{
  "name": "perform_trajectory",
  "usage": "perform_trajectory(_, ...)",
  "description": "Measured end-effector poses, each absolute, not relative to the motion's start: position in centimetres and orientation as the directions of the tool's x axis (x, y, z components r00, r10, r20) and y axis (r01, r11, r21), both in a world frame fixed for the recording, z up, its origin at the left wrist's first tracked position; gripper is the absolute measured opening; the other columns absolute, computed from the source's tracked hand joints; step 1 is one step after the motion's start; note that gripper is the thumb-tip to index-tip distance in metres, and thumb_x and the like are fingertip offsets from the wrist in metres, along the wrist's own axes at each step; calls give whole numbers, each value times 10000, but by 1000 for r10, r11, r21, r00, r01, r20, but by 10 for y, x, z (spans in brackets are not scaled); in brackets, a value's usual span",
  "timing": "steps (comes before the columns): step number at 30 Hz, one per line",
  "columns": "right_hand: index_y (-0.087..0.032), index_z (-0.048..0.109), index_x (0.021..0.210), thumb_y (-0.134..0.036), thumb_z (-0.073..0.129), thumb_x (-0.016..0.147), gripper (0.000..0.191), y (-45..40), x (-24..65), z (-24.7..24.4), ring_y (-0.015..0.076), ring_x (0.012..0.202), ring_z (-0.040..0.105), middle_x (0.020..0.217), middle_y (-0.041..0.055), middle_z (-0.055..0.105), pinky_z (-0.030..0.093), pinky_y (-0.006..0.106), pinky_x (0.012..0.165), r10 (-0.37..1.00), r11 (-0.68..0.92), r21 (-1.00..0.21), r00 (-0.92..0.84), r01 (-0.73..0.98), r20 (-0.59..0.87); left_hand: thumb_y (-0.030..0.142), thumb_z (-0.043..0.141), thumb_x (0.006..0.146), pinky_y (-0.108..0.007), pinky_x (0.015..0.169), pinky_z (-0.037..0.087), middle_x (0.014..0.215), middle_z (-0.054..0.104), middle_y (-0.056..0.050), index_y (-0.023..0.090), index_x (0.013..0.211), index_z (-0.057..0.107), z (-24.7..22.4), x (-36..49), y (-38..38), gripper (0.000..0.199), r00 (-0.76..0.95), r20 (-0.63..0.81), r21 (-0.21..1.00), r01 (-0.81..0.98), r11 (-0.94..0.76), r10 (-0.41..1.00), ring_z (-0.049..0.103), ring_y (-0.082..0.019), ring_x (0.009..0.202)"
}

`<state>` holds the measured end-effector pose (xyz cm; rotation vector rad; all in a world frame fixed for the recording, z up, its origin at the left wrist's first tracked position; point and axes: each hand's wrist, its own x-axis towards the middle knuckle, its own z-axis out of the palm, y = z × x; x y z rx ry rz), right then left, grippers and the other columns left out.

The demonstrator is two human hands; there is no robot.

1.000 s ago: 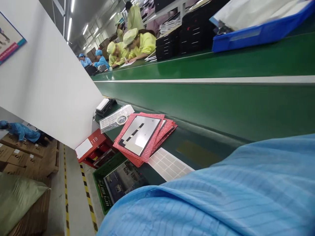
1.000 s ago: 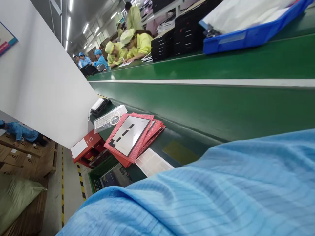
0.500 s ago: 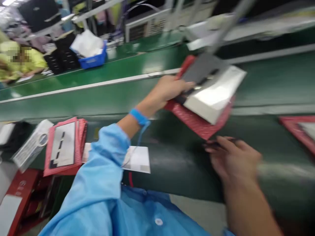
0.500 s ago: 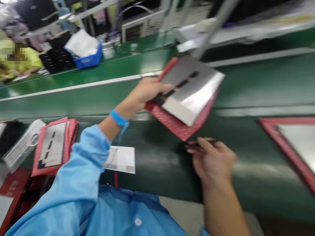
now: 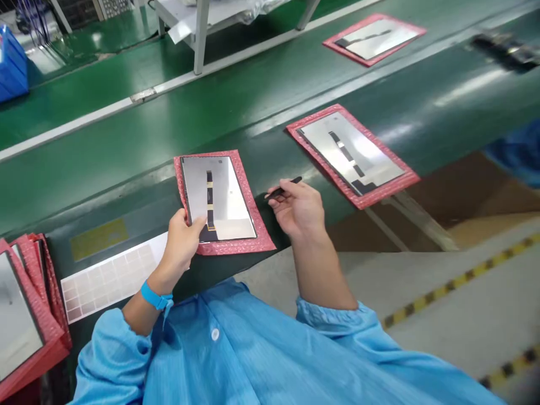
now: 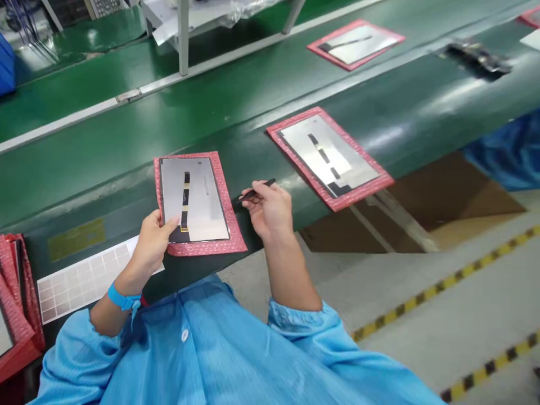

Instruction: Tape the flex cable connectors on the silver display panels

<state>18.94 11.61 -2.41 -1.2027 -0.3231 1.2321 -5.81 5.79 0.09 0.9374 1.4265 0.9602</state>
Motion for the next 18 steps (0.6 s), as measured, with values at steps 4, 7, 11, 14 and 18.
perform_trajectory(4, -198, 636, 774, -116, 744, 815, 141, 116, 187, -24, 127, 529, 667, 630, 8, 698, 542, 170, 458, 841, -124, -871, 416, -475, -346, 323, 758, 902, -389, 844, 600, 997, 810, -102, 188, 1088, 703, 16, -65, 37, 236, 25, -370, 893, 284, 348, 929, 765, -258, 889)
perform_trajectory(7, -219, 637, 737, -107, 759, 806, 179, 114, 182, -20, 122, 523, 654, 612, -1, 680, 534, 164, 448, 847, -105, -903, 438, -417, -302, 315, 743, 926, -385, 832, 588, 1052, 823, -77, 241, 1114, 747, 33, -70, 11, 202, 35, -323, 849, 453, 273, 946, 768, -261, 889)
perform_trajectory(11, -245, 691, 765, -134, 806, 800, 163, 107, 153, 1, 129, 511, 647, 638, 6, 705, 550, 185, 455, 900, -18, -944, 405, -328, -158, 335, 668, 989, -396, 910, 585, 1024, 835, -33, 283, 1029, 803, 45, -106, -6, 151, -44, -202, 744, 643, 182, 978, 773, -253, 922)
perform_trajectory(14, -231, 689, 836, -205, 870, 797, 187, 105, 104, 20, 160, 581, 720, 698, 15, 738, 591, 212, 486, 975, 45, -960, 224, -278, -19, 336, 549, 1048, -438, 1084, 547, 1235, 808, -77, 244, 1181, 796, 39, -167, -3, 295, -192, -35, 624, 762, 172, 981, 735, -270, 1154)
perform_trajectory(18, -240, 625, 920, -371, 897, 872, 305, 106, 9, 18, 161, 706, 782, 782, -11, 765, 620, 210, 538, 990, -38, -953, -138, -299, 3, 332, 632, 986, -521, 1273, 404, 1486, 705, -117, 207, 1325, 766, 18, -239, 6, 386, -159, 67, 488, 866, 106, 985, 585, -316, 1424)
